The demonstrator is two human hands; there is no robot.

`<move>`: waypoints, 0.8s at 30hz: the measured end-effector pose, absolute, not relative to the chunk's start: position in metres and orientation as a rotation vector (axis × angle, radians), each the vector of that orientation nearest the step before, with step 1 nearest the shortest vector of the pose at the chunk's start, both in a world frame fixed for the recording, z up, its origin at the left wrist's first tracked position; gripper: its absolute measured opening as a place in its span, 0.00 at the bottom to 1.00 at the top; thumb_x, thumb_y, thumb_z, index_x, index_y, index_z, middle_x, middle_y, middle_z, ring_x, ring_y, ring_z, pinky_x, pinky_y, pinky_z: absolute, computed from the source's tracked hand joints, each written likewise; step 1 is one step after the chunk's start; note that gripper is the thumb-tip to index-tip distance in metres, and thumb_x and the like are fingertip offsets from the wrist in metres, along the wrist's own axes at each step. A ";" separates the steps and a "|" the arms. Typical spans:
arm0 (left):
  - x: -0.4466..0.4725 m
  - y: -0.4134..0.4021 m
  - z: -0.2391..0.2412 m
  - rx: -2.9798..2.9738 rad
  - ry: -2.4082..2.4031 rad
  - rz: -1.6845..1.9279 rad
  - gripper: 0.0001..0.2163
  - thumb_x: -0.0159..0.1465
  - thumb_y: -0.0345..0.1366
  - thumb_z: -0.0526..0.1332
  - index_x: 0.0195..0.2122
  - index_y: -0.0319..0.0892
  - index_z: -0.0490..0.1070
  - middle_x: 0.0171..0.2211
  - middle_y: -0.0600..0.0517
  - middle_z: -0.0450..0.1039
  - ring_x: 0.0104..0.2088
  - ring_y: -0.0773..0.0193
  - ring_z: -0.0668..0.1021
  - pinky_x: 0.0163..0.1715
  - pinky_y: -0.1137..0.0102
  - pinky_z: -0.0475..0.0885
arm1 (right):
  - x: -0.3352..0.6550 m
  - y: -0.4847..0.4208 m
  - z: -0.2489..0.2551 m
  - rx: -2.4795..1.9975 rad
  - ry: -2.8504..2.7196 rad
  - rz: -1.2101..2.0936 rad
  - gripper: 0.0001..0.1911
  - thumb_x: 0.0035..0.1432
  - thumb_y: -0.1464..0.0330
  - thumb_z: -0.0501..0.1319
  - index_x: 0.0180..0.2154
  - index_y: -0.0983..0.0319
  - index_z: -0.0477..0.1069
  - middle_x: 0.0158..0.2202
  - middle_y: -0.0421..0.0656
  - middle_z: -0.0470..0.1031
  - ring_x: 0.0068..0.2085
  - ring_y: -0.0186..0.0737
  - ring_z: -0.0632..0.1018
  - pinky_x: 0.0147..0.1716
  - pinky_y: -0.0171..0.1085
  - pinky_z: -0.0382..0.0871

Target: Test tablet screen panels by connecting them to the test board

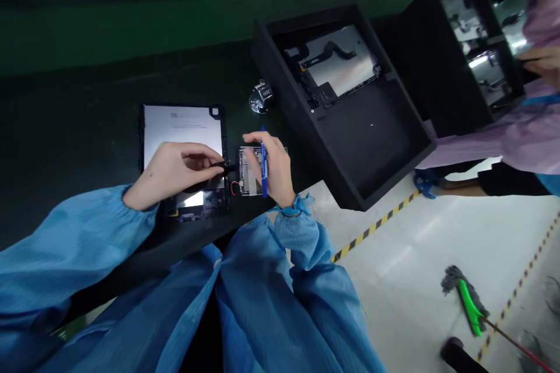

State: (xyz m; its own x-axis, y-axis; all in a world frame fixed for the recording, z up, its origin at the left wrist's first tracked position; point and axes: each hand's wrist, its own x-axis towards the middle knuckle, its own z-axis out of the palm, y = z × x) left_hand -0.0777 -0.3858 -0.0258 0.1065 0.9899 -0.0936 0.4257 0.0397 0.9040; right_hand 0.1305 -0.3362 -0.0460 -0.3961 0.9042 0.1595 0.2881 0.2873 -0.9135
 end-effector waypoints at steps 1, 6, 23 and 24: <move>-0.075 -0.386 -0.029 1.630 1.507 0.819 0.07 0.59 0.38 0.68 0.36 0.41 0.81 0.28 0.51 0.79 0.27 0.64 0.76 0.30 0.69 0.73 | 0.132 -0.337 -0.052 -1.116 -1.910 0.991 0.07 0.66 0.65 0.60 0.46 0.56 0.70 0.53 0.45 0.77 0.56 0.44 0.76 0.60 0.47 0.67; -0.067 -0.388 -0.040 1.894 1.504 0.747 0.07 0.62 0.37 0.64 0.36 0.41 0.80 0.28 0.52 0.77 0.26 0.65 0.74 0.29 0.68 0.70 | 0.136 -0.345 -0.068 -1.142 -2.011 0.977 0.10 0.70 0.63 0.54 0.49 0.53 0.69 0.56 0.41 0.77 0.59 0.43 0.75 0.64 0.49 0.62; -0.059 -0.391 -0.042 2.056 1.519 0.614 0.06 0.64 0.31 0.62 0.37 0.37 0.80 0.37 0.47 0.77 0.24 0.67 0.73 0.30 0.68 0.73 | 0.138 -0.350 -0.064 -1.157 -1.894 1.122 0.10 0.71 0.60 0.53 0.49 0.53 0.70 0.56 0.40 0.77 0.60 0.43 0.74 0.62 0.47 0.64; -0.058 -0.391 -0.041 2.065 1.527 0.598 0.06 0.64 0.31 0.62 0.36 0.37 0.79 0.36 0.48 0.77 0.24 0.67 0.74 0.30 0.68 0.72 | 0.138 -0.350 -0.063 -1.158 -1.898 1.122 0.10 0.71 0.60 0.53 0.49 0.53 0.70 0.56 0.40 0.77 0.60 0.43 0.74 0.62 0.47 0.64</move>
State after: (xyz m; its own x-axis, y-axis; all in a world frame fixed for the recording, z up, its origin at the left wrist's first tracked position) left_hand -0.0584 -0.3908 -0.0414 0.2747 0.9600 0.0533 0.7410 -0.2467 0.6246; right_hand 0.1379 -0.3501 -0.0634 -0.4070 0.9094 0.0857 0.3634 0.2473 -0.8982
